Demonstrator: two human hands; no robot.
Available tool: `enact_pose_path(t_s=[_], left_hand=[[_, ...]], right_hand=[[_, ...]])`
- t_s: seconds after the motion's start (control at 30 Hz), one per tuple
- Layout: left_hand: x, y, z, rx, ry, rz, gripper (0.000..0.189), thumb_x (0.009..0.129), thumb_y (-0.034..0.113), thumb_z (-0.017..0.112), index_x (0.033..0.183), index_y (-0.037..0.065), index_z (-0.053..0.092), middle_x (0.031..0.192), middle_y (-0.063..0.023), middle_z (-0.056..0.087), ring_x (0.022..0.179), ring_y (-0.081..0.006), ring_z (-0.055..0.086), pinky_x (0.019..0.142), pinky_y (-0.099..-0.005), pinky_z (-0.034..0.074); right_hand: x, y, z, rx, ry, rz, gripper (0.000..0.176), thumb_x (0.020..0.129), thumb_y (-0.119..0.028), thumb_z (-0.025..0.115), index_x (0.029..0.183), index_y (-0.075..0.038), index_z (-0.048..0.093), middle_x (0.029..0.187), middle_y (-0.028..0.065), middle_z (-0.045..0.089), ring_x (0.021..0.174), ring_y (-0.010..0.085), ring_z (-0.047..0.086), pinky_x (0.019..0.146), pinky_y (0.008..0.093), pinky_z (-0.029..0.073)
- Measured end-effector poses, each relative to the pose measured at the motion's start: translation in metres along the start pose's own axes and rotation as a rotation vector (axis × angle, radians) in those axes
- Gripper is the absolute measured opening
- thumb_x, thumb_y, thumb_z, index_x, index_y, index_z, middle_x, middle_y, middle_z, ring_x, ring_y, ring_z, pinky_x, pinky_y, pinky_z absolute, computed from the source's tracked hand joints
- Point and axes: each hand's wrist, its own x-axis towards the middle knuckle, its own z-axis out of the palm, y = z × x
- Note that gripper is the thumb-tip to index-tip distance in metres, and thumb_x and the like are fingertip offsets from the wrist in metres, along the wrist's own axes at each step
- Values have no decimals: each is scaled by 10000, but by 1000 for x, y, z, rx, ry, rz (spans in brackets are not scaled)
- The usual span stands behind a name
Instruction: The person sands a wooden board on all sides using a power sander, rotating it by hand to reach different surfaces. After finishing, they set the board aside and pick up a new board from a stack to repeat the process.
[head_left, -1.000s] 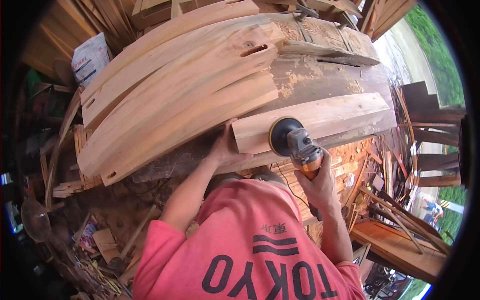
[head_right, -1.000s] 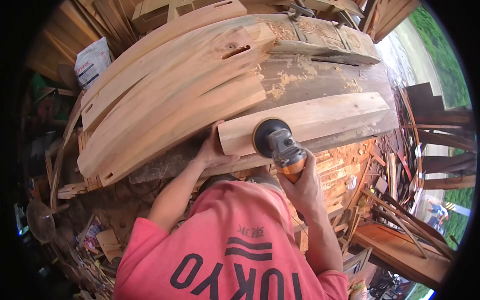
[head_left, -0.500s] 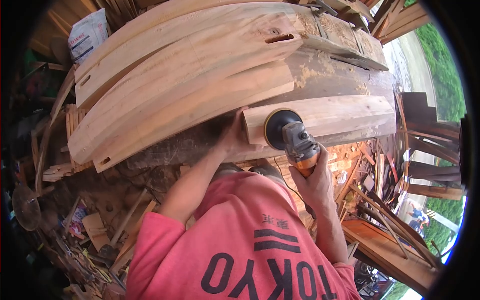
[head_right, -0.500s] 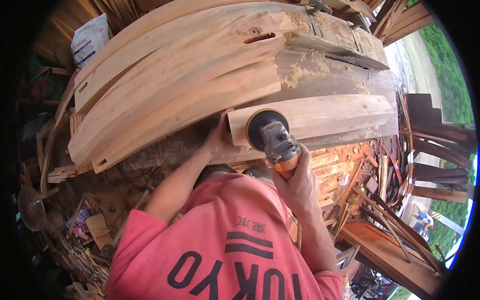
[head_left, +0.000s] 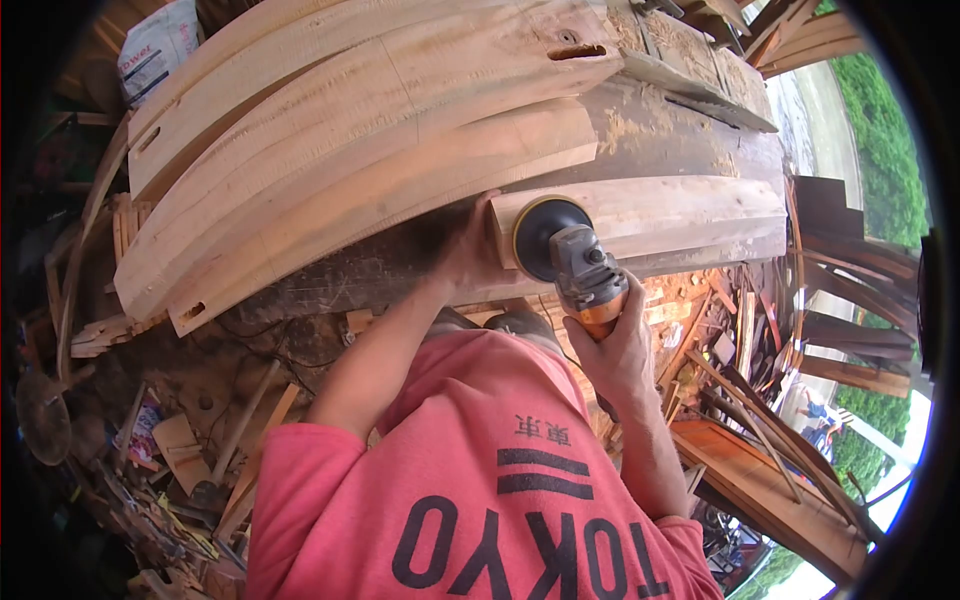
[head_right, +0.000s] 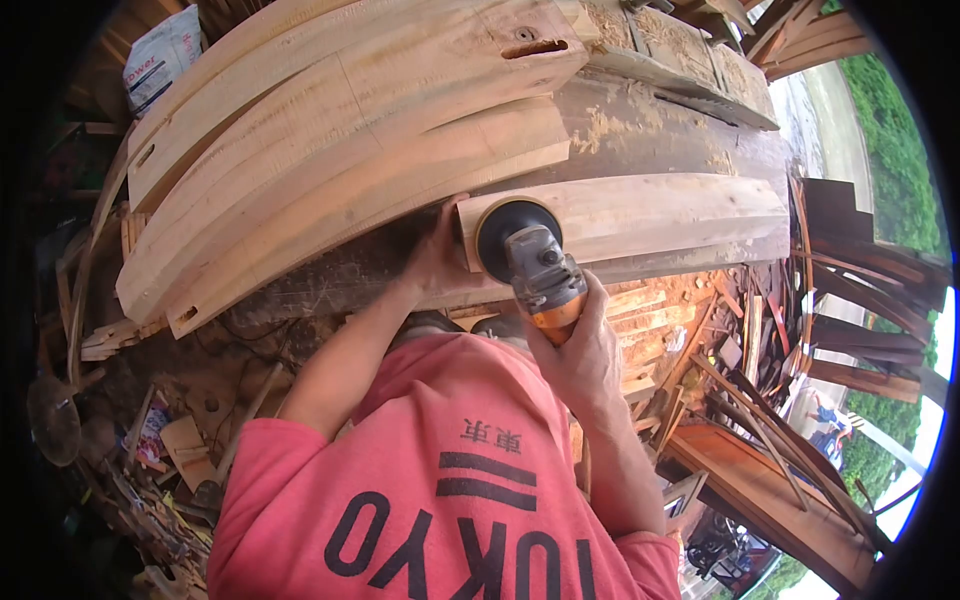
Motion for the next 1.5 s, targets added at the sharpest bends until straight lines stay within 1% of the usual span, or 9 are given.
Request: enact_pose_path(t_s=[0.4, 0.8, 0.93, 1.0, 1.1, 1.17, 1.23, 1.3, 1.5], left_hand=[[1, -2, -1, -15, -42, -25, 1361, 574, 417, 1001, 1585, 129, 138, 1467, -183, 546, 1370, -327, 547, 1145, -441, 460], [14, -19, 11, -29, -101, 183, 1325, 612, 346, 996, 1572, 110, 113, 1455, -152, 549, 1351, -283, 550, 1177, -421, 421], [4, 1, 4, -288, -94, 47, 1311, 601, 290, 1005, 1566, 99, 139, 1453, -150, 548, 1379, -265, 516, 1191, -427, 404], [1, -5, 3, -177, -33, 75, 1301, 600, 261, 1005, 1560, 96, 143, 1439, -147, 556, 1381, -260, 511, 1192, -426, 402], [4, -9, 3, -195, -70, -19, 1312, 590, 270, 1004, 1563, 95, 141, 1455, -155, 537, 1387, -267, 504, 1188, -436, 402], [13, -6, 5, 96, -141, 176, 1334, 581, 275, 1005, 1570, 92, 129, 1464, -158, 523, 1398, -273, 486, 1188, -435, 395], [15, 0, 6, 87, -143, 169, 1346, 573, 278, 1005, 1572, 90, 123, 1478, -161, 501, 1409, -276, 464, 1191, -433, 386], [4, 5, 4, -211, -78, -60, 1348, 566, 279, 1004, 1571, 89, 126, 1495, -163, 472, 1421, -277, 436, 1195, -430, 374], [5, -13, 4, -60, -28, 48, 1373, 549, 367, 1006, 1566, 63, 135, 1521, -200, 427, 1423, -327, 446, 1197, -437, 377]], right_hand=[[2, -12, 4, -38, 13, 53, 746, 876, -269, 796, 1418, -51, 334, 1005, 304, 698, 881, 532, 696, 717, 561, 558], [3, -19, 16, -93, -4, 17, 750, 885, -327, 797, 1396, -46, 326, 1013, 303, 701, 840, 521, 710, 676, 575, 573], [6, -16, 5, -114, -24, 82, 732, 888, -313, 792, 1389, -48, 330, 999, 296, 706, 846, 510, 715, 675, 564, 577], [8, -7, 1, -67, 12, 85, 711, 893, -307, 787, 1379, -48, 337, 991, 295, 706, 844, 507, 717, 671, 554, 582], [8, -16, 5, -29, -41, 151, 703, 884, -284, 785, 1375, -34, 348, 987, 308, 700, 837, 510, 715, 673, 545, 587], [3, -16, 16, -125, -38, 59, 761, 862, -279, 793, 1410, -28, 329, 1009, 313, 694, 849, 506, 712, 702, 557, 580], [3, -10, 12, -102, -37, 68, 798, 851, -287, 797, 1432, -31, 314, 1034, 311, 690, 873, 506, 705, 736, 561, 568], [6, -5, 3, -105, -32, 110, 778, 854, -288, 796, 1418, -33, 325, 1036, 305, 692, 885, 506, 704, 747, 555, 565], [16, 25, -33, -101, 68, 169, 702, 872, -298, 795, 1355, -42, 354, 981, 293, 700, 896, 502, 706, 739, 541, 564]])
